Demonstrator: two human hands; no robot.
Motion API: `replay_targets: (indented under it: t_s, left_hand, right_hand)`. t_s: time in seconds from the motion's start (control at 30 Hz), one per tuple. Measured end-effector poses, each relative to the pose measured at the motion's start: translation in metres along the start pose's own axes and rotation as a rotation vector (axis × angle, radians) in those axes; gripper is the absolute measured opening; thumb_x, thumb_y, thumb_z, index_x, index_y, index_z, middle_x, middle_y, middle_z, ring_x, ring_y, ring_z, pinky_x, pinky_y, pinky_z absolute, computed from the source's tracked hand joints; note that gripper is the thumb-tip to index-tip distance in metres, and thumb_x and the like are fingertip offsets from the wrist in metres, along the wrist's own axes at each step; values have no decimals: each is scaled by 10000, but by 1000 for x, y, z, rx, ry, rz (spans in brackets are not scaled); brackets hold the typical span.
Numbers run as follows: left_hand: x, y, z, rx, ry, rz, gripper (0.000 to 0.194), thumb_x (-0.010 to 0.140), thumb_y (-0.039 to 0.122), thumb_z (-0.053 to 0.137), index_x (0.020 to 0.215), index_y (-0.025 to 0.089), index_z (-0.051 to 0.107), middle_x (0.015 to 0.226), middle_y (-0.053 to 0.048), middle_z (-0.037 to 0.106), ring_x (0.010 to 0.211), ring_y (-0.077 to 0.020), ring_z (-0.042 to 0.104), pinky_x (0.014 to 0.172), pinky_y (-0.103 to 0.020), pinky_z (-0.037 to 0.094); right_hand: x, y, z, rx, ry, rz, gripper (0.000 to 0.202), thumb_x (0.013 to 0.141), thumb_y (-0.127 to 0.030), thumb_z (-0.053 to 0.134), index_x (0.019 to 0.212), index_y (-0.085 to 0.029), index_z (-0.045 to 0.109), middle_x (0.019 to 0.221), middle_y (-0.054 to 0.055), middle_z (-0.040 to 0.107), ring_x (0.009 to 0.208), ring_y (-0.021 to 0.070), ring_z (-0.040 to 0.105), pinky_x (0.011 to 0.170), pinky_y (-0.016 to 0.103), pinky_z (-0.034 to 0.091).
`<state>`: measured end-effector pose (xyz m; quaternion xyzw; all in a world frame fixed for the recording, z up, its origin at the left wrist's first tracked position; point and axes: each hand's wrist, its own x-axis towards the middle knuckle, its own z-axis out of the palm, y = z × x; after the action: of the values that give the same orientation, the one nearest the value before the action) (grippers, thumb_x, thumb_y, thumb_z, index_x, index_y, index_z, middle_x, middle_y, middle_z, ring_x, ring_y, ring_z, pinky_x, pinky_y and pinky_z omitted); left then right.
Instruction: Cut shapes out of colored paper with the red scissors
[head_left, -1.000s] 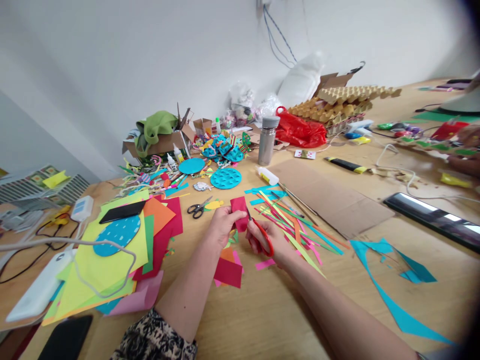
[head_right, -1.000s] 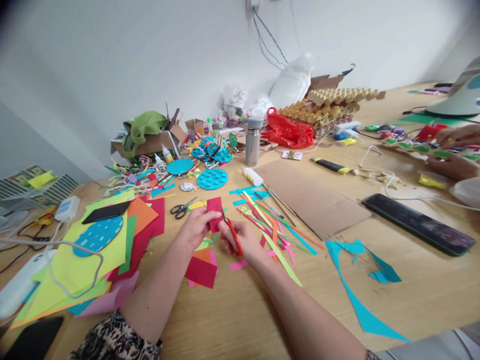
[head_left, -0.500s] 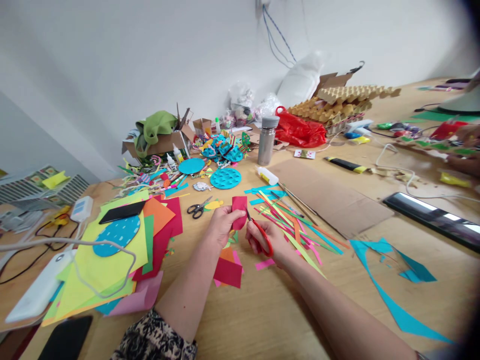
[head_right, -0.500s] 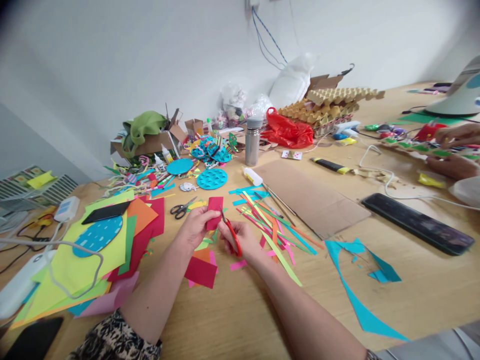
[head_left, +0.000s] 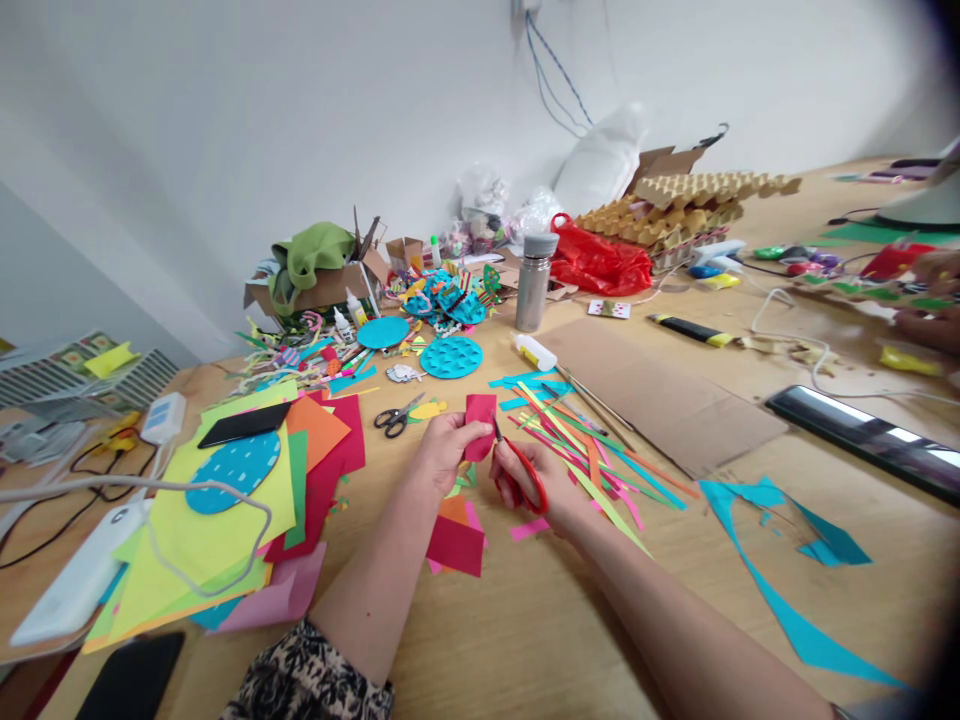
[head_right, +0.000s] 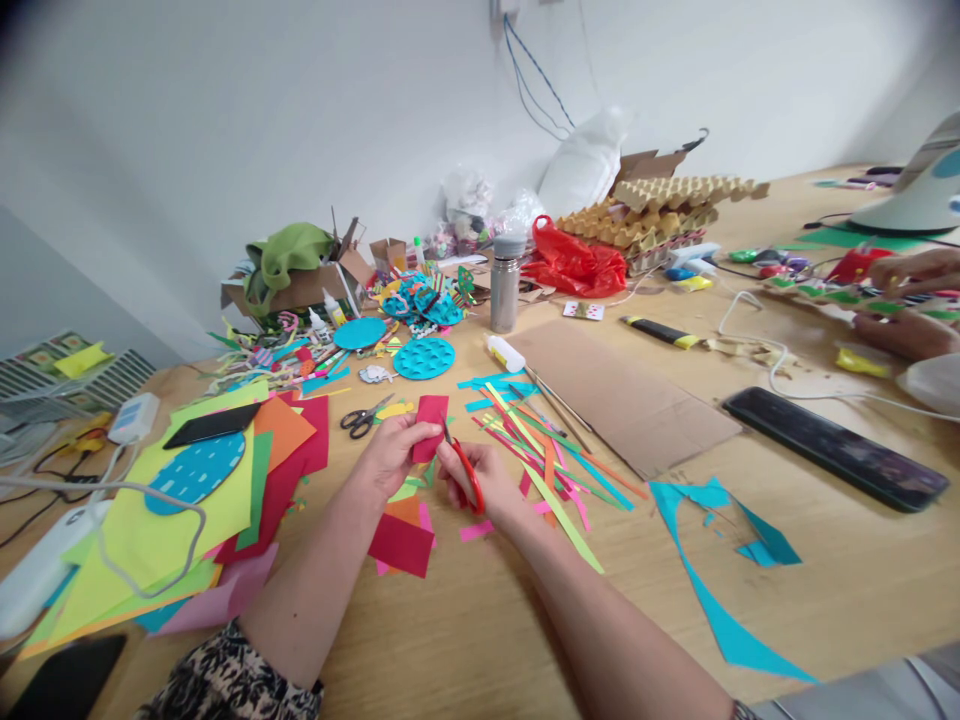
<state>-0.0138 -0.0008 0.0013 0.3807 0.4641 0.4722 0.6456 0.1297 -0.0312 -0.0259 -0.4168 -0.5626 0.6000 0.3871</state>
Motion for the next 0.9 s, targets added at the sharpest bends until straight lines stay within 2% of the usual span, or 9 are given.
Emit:
replay_targets:
  t_s: [0.43, 0.9]
  left_hand:
    - [1, -1, -1, -4, -3, 0, 198, 554, 249, 782, 608, 121, 642, 550, -22, 619, 484, -104, 532, 506, -225, 394]
    - [1, 0, -1, 3, 33, 13, 167, 569, 230, 755, 612, 124, 634, 539, -15, 607, 469, -94, 517, 489, -218, 388]
  right_hand:
    - [1, 2, -1, 5, -2, 1, 623, 823, -764, 487, 626, -179, 571, 404, -21, 504, 365, 91, 399, 406, 219, 273]
    - [1, -1, -1, -22, 20, 21, 572, 809, -726, 527, 610, -190, 546, 393, -30, 503, 342, 87, 399, 387, 218, 264]
